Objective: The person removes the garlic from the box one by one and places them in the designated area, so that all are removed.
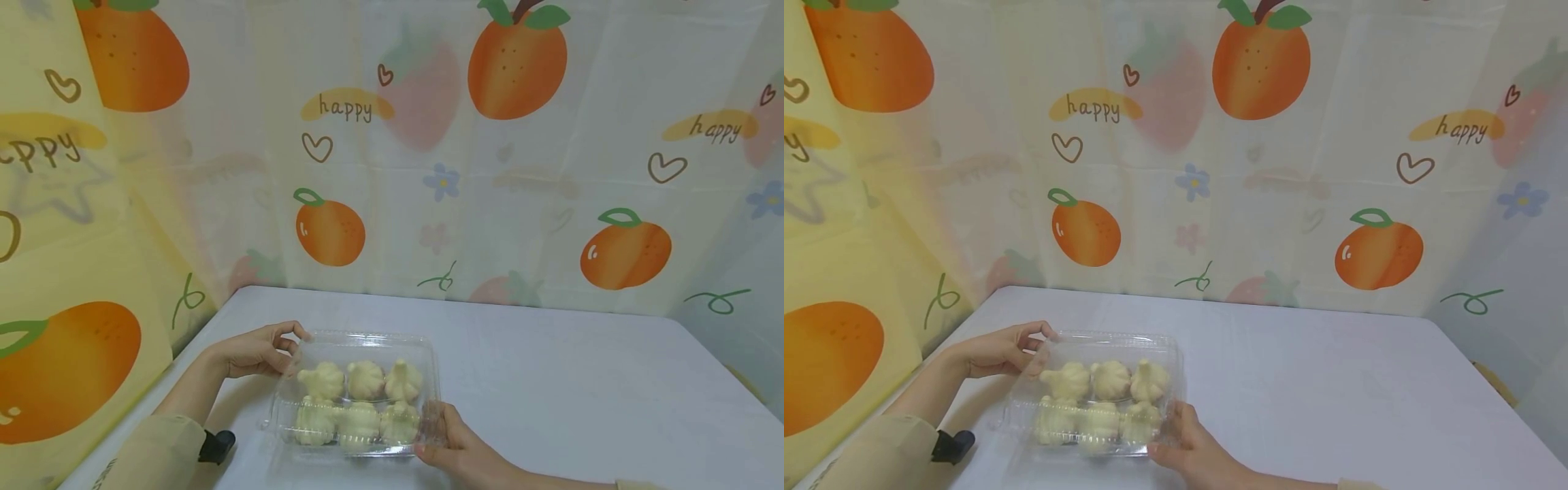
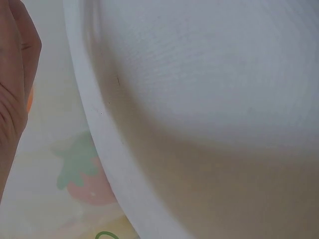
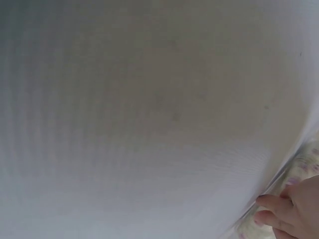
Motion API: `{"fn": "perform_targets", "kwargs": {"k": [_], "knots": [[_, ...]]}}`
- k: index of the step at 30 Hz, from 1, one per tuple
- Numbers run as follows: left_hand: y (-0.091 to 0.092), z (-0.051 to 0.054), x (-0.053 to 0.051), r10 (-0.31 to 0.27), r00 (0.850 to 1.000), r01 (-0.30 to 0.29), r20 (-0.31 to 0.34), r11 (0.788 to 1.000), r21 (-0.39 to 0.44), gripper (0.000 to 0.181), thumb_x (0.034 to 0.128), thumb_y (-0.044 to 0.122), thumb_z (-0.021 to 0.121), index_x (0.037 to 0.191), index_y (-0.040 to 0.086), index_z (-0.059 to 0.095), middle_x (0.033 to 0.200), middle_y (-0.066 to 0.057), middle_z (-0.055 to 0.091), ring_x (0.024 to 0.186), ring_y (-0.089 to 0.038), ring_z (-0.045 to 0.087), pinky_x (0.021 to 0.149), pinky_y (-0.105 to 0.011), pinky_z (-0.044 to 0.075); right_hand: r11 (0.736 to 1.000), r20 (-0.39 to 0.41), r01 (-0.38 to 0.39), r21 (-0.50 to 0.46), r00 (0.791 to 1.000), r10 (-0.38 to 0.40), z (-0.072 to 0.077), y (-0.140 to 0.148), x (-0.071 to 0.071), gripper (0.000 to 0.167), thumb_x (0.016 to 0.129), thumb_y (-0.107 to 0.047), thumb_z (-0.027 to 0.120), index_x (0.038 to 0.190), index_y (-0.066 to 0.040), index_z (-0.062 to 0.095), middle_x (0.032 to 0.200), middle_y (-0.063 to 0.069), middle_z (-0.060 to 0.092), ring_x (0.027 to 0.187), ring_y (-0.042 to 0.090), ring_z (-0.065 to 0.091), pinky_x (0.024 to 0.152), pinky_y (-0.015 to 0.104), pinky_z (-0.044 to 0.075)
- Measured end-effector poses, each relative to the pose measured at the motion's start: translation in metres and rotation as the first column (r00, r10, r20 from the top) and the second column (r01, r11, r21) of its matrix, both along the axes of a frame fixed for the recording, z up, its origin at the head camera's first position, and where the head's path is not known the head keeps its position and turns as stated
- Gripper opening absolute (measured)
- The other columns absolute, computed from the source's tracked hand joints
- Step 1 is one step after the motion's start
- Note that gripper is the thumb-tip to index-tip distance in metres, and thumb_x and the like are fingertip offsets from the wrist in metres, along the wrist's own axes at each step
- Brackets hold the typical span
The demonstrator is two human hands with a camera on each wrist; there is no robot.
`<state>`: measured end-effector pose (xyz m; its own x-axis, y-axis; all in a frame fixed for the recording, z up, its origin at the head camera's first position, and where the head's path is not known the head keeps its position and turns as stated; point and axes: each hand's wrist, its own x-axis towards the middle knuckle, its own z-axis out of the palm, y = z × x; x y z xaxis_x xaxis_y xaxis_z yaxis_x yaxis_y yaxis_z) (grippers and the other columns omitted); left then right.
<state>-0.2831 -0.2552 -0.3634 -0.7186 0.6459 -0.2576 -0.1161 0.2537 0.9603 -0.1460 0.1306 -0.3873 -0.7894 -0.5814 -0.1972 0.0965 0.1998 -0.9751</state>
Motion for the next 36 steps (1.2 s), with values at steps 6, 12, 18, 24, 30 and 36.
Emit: {"fn": "perform_targets", "kwargs": {"k": [6, 12, 18, 24, 30, 36], "knots": [[0.0, 0.0, 0.0, 0.002, 1.0, -0.002, 0.001, 1.0, 0.002, 0.045, 0.0847, -0.003, 0.066, 0.122, 0.01, 0.045, 0.088, 0.004, 0.058, 0.076, -0.009, 0.063, 0.073, -0.026, 0.059, 0.999, -0.011, -0.031, -0.006, 0.999, 0.031, -0.003, 0.001, 0.0, 0.091, 0.103, -0.034, 0.048, 0.148, 0.016, -0.013, 0.152, 0.048, -0.007, 0.139, 0.068, -0.005, 0.104, 0.082, 0.017], [0.001, 0.001, 0.0, 0.002, 1.0, -0.002, 0.003, 1.0, 0.005, 0.044, 0.0844, -0.002, 0.068, 0.12, 0.011, 0.045, 0.088, 0.004, 0.059, 0.076, -0.009, 0.063, 0.074, -0.026, 0.059, 0.999, -0.037, -0.043, 0.011, 0.998, 0.044, -0.005, 0.002, 0.001, 0.087, 0.104, -0.036, 0.045, 0.147, 0.017, -0.01, 0.151, 0.05, -0.006, 0.138, 0.07, -0.004, 0.101, 0.084, 0.018], [0.001, 0.001, 0.0, -0.001, 1.0, 0.001, 0.003, 1.0, 0.006, 0.042, 0.0845, -0.003, 0.067, 0.118, 0.014, 0.047, 0.088, 0.004, 0.059, 0.076, -0.008, 0.063, 0.073, -0.025, 0.059, 0.998, -0.095, -0.06, 0.024, 0.994, 0.062, -0.007, 0.001, 0.001, 0.082, 0.105, -0.037, 0.041, 0.146, 0.018, -0.003, 0.149, 0.051, -0.001, 0.136, 0.072, 0.003, 0.099, 0.084, 0.022], [0.001, 0.0, -0.001, -0.002, 1.0, 0.001, 0.004, 1.0, 0.006, 0.042, 0.0838, -0.003, 0.067, 0.116, 0.015, 0.048, 0.088, 0.005, 0.058, 0.075, -0.007, 0.063, 0.071, -0.023, 0.058, 0.997, -0.144, -0.065, 0.043, 0.987, 0.071, -0.009, 0.002, 0.001, 0.078, 0.105, -0.039, 0.038, 0.145, 0.018, 0.002, 0.148, 0.052, 0.005, 0.135, 0.073, 0.011, 0.096, 0.085, 0.026], [0.0, 0.0, -0.001, 0.0, 1.0, 0.0, -0.008, 1.0, -0.005, 0.043, 0.0851, -0.002, 0.068, 0.12, 0.012, 0.047, 0.088, 0.004, 0.058, 0.077, -0.009, 0.064, 0.072, -0.025, 0.059, 0.998, -0.154, -0.055, 0.043, 0.986, 0.061, -0.011, 0.0, 0.002, 0.075, 0.106, -0.037, 0.037, 0.144, 0.018, 0.004, 0.148, 0.051, 0.006, 0.134, 0.074, 0.008, 0.096, 0.085, 0.025], [0.0, 0.0, 0.0, -0.007, 1.0, 0.007, -0.01, 1.0, 0.003, 0.042, 0.0853, -0.003, 0.066, 0.12, 0.012, 0.047, 0.089, 0.004, 0.058, 0.076, -0.009, 0.064, 0.072, -0.025, 0.059, 0.998, -0.163, -0.058, 0.033, 0.985, 0.062, -0.011, 0.0, 0.002, 0.075, 0.106, -0.036, 0.037, 0.144, 0.02, 0.003, 0.147, 0.052, 0.004, 0.134, 0.074, 0.005, 0.097, 0.085, 0.023]]}}
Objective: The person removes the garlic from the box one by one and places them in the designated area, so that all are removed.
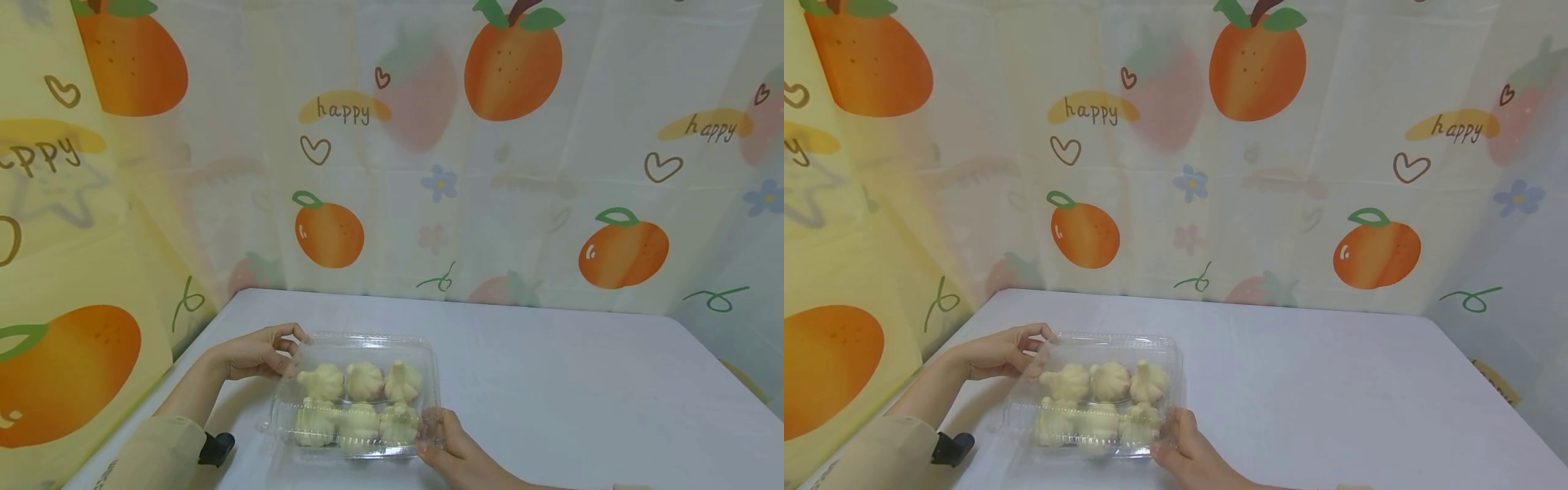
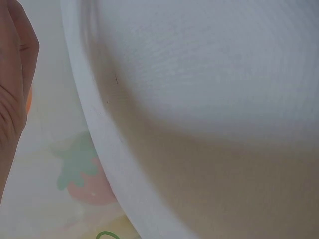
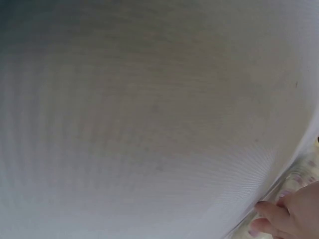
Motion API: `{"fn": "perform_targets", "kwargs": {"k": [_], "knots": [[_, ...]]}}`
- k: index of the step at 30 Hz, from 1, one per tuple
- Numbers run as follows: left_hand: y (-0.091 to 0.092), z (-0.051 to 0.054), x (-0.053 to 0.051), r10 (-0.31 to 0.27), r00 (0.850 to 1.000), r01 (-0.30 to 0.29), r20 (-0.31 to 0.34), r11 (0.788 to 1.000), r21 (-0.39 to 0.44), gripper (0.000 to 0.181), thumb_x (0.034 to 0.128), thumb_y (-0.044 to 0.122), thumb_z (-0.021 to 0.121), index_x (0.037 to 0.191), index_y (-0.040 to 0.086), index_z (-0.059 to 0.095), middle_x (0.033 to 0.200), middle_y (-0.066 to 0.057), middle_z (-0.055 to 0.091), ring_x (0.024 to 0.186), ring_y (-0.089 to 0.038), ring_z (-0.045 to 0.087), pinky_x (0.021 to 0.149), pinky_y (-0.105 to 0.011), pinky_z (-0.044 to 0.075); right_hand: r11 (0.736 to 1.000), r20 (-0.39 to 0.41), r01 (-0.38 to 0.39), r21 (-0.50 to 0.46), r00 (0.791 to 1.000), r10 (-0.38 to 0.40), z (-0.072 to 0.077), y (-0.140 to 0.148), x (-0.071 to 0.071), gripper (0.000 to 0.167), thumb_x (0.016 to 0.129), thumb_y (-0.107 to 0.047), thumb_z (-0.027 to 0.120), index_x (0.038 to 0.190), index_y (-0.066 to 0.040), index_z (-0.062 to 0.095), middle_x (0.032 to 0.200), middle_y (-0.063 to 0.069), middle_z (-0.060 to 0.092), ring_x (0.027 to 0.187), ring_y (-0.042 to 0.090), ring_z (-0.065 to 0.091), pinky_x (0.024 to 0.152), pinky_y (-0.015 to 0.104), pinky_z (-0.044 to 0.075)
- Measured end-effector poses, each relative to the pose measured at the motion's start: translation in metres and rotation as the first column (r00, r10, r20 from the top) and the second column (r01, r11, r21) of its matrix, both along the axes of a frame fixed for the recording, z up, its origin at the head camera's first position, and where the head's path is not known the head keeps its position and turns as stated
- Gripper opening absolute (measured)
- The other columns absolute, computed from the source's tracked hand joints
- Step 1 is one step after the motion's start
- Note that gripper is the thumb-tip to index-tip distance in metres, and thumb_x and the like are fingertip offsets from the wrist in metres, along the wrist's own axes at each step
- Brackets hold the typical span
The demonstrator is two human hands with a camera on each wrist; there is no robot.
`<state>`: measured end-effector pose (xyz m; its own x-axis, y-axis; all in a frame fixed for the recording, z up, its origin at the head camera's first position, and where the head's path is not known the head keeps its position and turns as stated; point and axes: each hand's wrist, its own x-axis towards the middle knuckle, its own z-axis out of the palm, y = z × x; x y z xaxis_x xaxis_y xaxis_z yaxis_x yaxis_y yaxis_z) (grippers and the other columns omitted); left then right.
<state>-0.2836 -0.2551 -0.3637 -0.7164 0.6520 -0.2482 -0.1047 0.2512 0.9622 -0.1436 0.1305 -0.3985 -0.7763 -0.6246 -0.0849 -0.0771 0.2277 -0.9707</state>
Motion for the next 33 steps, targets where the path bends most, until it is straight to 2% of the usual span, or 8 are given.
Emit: {"fn": "perform_targets", "kwargs": {"k": [17, 33], "knots": [[0.0, -0.0003, 0.0, 0.005, 1.0, -0.005, -0.008, 1.0, -0.003, 0.042, 0.0855, -0.003, 0.066, 0.12, 0.012, 0.047, 0.088, 0.005, 0.058, 0.075, -0.008, 0.063, 0.073, -0.025, 0.059, 1.0, -0.012, 0.03, 0.006, 0.999, -0.03, -0.0021, 0.0018, 0.0013, 0.068, 0.107, -0.035, 0.036, 0.144, 0.016, 0.011, 0.148, 0.045, 0.019, 0.137, 0.066, 0.019, 0.103, 0.077, 0.031], [-0.0006, -0.0006, -0.0007, -0.005, 1.0, 0.005, -0.009, 1.0, 0.009, 0.042, 0.0852, -0.005, 0.065, 0.12, 0.01, 0.046, 0.088, 0.005, 0.059, 0.075, -0.009, 0.065, 0.072, -0.026, 0.06, 0.998, -0.052, 0.052, 0.033, 0.997, -0.05, -0.0031, 0.0004, 0.0028, 0.066, 0.106, -0.036, 0.037, 0.142, 0.016, 0.017, 0.147, 0.04, 0.028, 0.138, 0.061, 0.026, 0.107, 0.073, 0.031]]}}
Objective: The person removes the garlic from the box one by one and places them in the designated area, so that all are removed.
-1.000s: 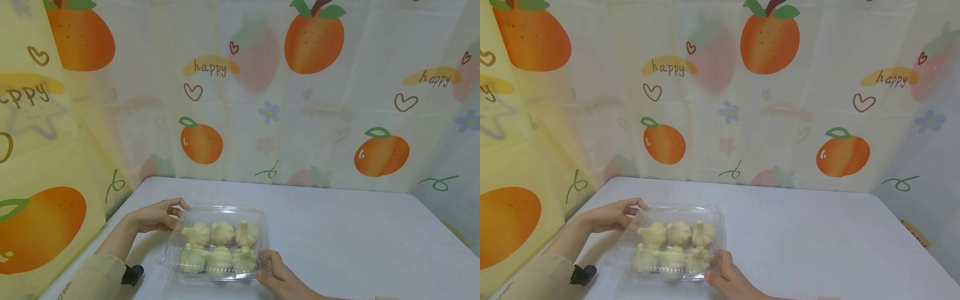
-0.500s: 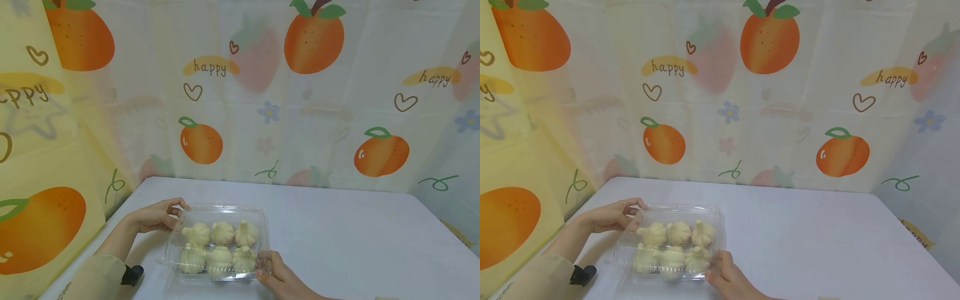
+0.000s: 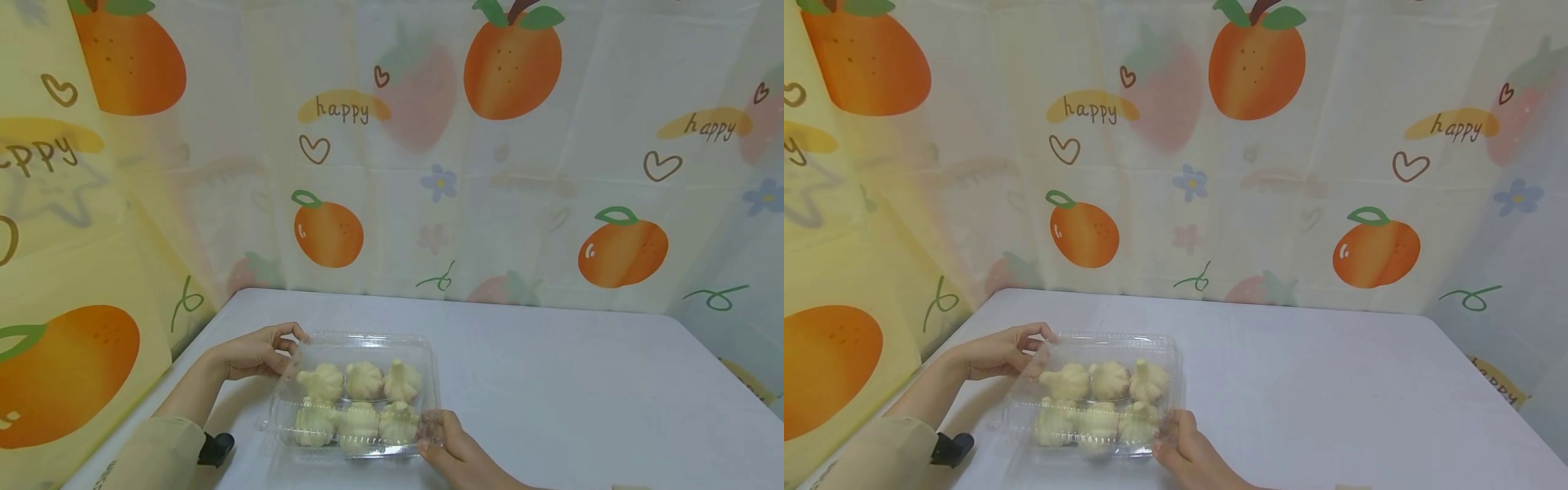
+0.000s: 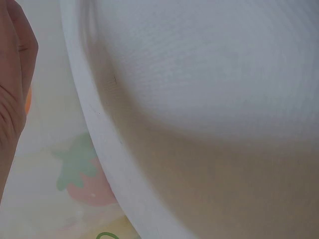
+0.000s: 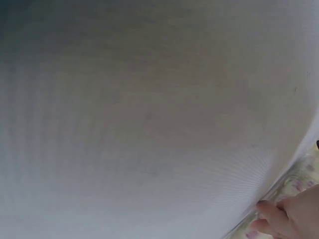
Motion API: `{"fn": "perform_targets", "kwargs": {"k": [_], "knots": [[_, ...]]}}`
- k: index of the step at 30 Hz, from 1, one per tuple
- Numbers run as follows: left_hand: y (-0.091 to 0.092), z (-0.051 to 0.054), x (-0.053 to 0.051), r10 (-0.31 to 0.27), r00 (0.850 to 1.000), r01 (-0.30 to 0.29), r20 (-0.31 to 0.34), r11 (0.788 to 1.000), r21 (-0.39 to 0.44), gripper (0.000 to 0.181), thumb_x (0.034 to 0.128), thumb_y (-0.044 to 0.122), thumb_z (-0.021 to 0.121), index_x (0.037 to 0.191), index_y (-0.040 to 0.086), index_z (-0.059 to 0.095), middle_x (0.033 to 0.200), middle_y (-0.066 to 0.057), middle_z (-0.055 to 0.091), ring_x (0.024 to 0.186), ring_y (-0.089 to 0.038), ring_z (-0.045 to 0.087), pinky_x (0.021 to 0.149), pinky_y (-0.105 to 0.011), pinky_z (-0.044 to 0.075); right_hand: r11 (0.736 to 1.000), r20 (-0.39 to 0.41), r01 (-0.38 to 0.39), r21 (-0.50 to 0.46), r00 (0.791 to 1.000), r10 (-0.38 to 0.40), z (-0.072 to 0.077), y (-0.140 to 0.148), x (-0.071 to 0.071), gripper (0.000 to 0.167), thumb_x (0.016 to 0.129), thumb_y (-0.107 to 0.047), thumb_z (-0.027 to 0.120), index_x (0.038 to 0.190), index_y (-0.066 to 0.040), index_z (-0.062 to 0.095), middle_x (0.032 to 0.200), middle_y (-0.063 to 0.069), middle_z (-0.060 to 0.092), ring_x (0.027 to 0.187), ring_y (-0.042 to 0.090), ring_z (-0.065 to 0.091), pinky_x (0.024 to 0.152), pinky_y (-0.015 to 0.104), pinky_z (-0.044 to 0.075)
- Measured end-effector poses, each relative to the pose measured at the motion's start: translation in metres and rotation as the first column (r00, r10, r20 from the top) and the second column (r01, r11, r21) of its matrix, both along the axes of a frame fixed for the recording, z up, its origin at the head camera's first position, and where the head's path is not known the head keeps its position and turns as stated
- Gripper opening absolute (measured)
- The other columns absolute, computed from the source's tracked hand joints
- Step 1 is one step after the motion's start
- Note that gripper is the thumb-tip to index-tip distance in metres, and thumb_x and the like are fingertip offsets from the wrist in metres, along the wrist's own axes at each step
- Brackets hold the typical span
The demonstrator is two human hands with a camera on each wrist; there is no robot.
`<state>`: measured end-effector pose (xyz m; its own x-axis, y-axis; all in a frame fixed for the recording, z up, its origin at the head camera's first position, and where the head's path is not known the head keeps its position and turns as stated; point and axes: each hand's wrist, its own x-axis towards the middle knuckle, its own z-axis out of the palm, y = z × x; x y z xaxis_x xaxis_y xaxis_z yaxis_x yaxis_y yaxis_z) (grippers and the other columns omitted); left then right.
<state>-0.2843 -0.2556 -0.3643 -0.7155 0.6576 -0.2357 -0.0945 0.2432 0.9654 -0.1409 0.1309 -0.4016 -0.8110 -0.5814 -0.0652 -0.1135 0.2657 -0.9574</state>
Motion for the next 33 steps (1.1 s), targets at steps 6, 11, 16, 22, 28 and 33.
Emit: {"fn": "perform_targets", "kwargs": {"k": [6, 11, 16, 22, 28, 33], "knots": [[-0.0002, -0.0001, -0.0003, -0.002, 1.0, 0.002, -0.003, 1.0, -0.002, 0.043, 0.0847, -0.004, 0.066, 0.12, 0.01, 0.046, 0.089, 0.004, 0.058, 0.076, -0.009, 0.065, 0.073, -0.026, 0.06, 1.0, -0.007, 0.009, 0.009, 1.0, -0.009, 0.0007, -0.0008, 0.0006, 0.065, 0.106, -0.035, 0.037, 0.142, 0.015, 0.018, 0.147, 0.041, 0.028, 0.137, 0.061, 0.029, 0.106, 0.072, 0.034], [-0.0006, -0.0002, -0.0003, -0.001, 1.0, 0.001, -0.001, 1.0, -0.004, 0.044, 0.084, -0.004, 0.066, 0.12, 0.011, 0.047, 0.089, 0.005, 0.058, 0.075, -0.008, 0.064, 0.073, -0.025, 0.06, 1.0, -0.008, 0.013, 0.004, 1.0, -0.013, 0.0001, -0.0009, 0.0009, 0.063, 0.106, -0.035, 0.037, 0.142, 0.014, 0.02, 0.147, 0.039, 0.031, 0.139, 0.059, 0.029, 0.107, 0.072, 0.032], [-0.0004, -0.0003, -0.0005, 0.0, 1.0, 0.0, -0.001, 1.0, -0.001, 0.043, 0.0833, -0.005, 0.066, 0.118, 0.012, 0.048, 0.088, 0.006, 0.057, 0.075, -0.007, 0.064, 0.072, -0.025, 0.06, 1.0, -0.028, 0.022, 0.01, 0.999, -0.022, -0.0001, -0.0012, 0.0008, 0.06, 0.106, -0.034, 0.038, 0.14, 0.013, 0.023, 0.146, 0.038, 0.035, 0.138, 0.059, 0.03, 0.107, 0.073, 0.031], [-0.0003, -0.0003, -0.0006, 0.001, 1.0, -0.001, -0.004, 1.0, -0.001, 0.043, 0.083, -0.006, 0.066, 0.118, 0.013, 0.048, 0.088, 0.006, 0.058, 0.075, -0.007, 0.064, 0.071, -0.025, 0.06, 0.999, -0.047, 0.032, 0.021, 0.998, -0.031, 0.0003, -0.0017, 0.0009, 0.057, 0.106, -0.031, 0.038, 0.139, 0.014, 0.025, 0.143, 0.038, 0.038, 0.136, 0.057, 0.035, 0.107, 0.071, 0.034], [-0.0002, -0.0007, -0.0007, 0.0, 1.0, 0.0, -0.004, 1.0, -0.001, 0.043, 0.0829, -0.005, 0.066, 0.117, 0.014, 0.048, 0.088, 0.006, 0.058, 0.075, -0.008, 0.064, 0.073, -0.026, 0.06, 0.999, -0.054, 0.036, 0.03, 0.998, -0.035, 0.0003, -0.0021, 0.0009, 0.057, 0.106, -0.028, 0.038, 0.138, 0.017, 0.024, 0.144, 0.043, 0.035, 0.134, 0.058, 0.038, 0.106, 0.067, 0.039], [-0.0002, -0.0008, -0.001, -0.001, 1.0, 0.001, -0.004, 1.0, -0.001, 0.042, 0.0831, -0.005, 0.066, 0.116, 0.015, 0.049, 0.088, 0.006, 0.058, 0.075, -0.008, 0.064, 0.072, -0.026, 0.06, 0.999, -0.061, 0.037, 0.037, 0.998, -0.035, 0.0005, -0.0018, 0.0015, 0.057, 0.106, -0.028, 0.037, 0.138, 0.017, 0.025, 0.144, 0.041, 0.035, 0.134, 0.057, 0.038, 0.106, 0.064, 0.041]]}}
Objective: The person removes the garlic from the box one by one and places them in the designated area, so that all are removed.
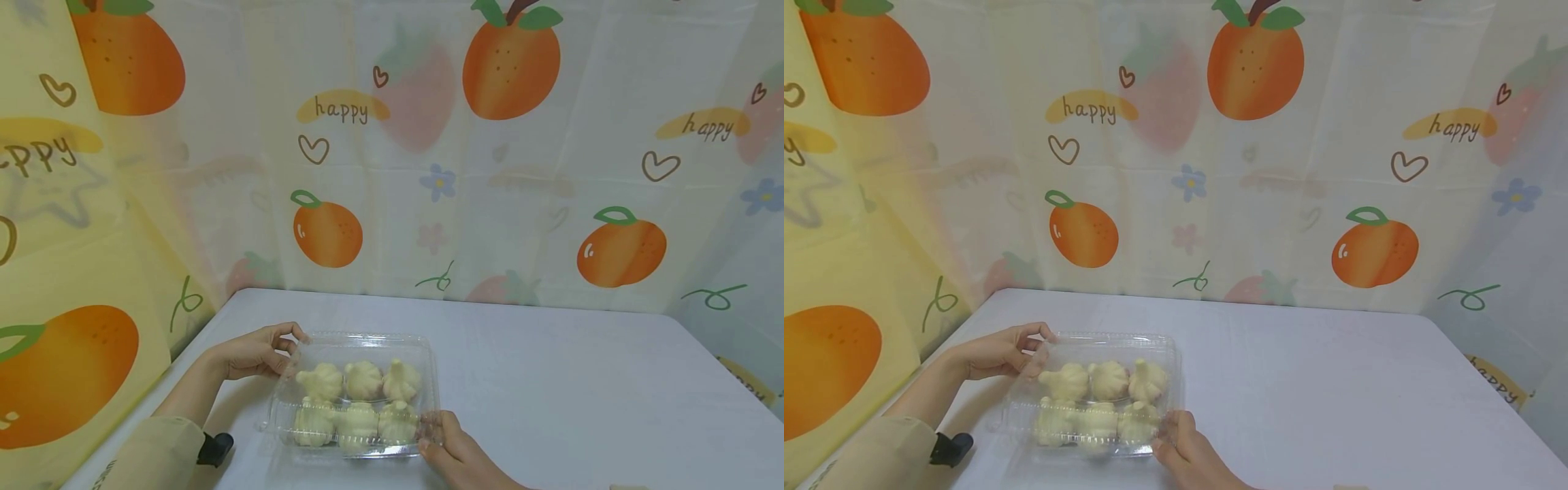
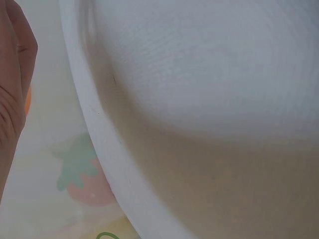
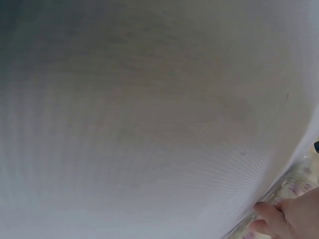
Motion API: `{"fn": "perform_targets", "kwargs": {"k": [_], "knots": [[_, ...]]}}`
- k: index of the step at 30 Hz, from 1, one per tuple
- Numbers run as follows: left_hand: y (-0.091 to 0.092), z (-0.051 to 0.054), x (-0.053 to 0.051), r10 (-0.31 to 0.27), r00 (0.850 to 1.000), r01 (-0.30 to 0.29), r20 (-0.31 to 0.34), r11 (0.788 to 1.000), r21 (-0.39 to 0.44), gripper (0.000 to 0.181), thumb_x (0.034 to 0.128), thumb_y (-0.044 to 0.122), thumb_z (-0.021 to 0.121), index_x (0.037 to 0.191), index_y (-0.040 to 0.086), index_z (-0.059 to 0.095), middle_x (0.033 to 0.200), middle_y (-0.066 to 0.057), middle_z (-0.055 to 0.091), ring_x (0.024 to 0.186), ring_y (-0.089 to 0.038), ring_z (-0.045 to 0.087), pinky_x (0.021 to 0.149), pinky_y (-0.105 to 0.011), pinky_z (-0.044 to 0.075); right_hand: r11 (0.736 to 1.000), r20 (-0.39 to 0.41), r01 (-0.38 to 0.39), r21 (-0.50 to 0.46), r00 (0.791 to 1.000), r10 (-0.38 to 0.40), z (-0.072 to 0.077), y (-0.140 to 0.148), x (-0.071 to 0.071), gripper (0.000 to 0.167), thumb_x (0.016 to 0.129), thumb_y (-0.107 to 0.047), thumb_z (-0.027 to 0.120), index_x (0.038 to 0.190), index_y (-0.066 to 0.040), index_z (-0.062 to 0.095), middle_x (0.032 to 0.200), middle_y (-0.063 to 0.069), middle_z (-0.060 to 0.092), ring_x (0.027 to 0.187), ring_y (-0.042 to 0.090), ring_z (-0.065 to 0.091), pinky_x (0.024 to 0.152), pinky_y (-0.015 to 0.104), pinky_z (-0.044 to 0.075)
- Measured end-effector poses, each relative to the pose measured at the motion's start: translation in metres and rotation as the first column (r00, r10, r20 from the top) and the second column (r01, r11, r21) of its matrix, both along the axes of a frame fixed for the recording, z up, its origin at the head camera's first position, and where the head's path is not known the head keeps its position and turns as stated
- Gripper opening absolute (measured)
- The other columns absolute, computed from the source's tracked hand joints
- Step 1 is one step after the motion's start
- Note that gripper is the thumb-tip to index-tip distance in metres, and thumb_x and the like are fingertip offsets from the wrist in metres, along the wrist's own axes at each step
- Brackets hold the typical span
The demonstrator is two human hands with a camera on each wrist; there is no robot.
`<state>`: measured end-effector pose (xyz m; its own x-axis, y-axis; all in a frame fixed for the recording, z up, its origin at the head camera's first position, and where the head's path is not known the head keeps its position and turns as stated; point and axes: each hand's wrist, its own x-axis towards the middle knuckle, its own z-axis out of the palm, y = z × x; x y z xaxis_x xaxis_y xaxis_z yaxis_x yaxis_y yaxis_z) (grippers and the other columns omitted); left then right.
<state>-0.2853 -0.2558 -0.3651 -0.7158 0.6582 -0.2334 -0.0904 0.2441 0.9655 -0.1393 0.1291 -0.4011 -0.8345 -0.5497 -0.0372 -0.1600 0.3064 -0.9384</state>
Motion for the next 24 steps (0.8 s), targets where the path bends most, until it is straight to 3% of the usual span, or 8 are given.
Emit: {"fn": "perform_targets", "kwargs": {"k": [11, 18, 24], "knots": [[0.0008, 0.0006, 0.0001, 0.011, 1.0, -0.011, 0.001, 1.0, -0.004, 0.043, 0.0825, -0.005, 0.067, 0.117, 0.013, 0.049, 0.089, 0.005, 0.057, 0.075, -0.008, 0.065, 0.072, -0.026, 0.06, 1.0, -0.016, 0.018, 0.015, 1.0, -0.018, -0.0017, 0.0002, 0.0003, 0.055, 0.105, -0.029, 0.038, 0.136, 0.016, 0.028, 0.142, 0.042, 0.038, 0.133, 0.056, 0.041, 0.105, 0.064, 0.041], [0.0007, 0.0021, 0.0003, 0.035, 0.999, -0.036, -0.011, 0.999, -0.035, 0.043, 0.0832, -0.001, 0.07, 0.118, 0.012, 0.048, 0.091, 0.005, 0.058, 0.077, -0.008, 0.064, 0.072, -0.024, 0.058, 0.995, -0.068, 0.069, 0.074, 0.996, -0.064, -0.0019, 0.0001, 0.0013, 0.039, 0.105, -0.028, 0.04, 0.125, 0.006, 0.041, 0.133, 0.032, 0.053, 0.128, 0.048, 0.049, 0.099, 0.054, 0.047], [0.0007, 0.0029, 0.0002, 0.035, 0.999, -0.035, -0.014, 0.998, -0.044, 0.045, 0.0839, 0.001, 0.071, 0.12, 0.009, 0.046, 0.09, 0.005, 0.058, 0.078, -0.009, 0.063, 0.074, -0.026, 0.059, 0.994, -0.072, 0.07, 0.086, 0.995, -0.064, -0.0023, 0.0011, 0.0014, 0.04, 0.105, -0.027, 0.042, 0.127, 0.007, 0.04, 0.132, 0.032, 0.055, 0.129, 0.049, 0.048, 0.099, 0.058, 0.046]]}}
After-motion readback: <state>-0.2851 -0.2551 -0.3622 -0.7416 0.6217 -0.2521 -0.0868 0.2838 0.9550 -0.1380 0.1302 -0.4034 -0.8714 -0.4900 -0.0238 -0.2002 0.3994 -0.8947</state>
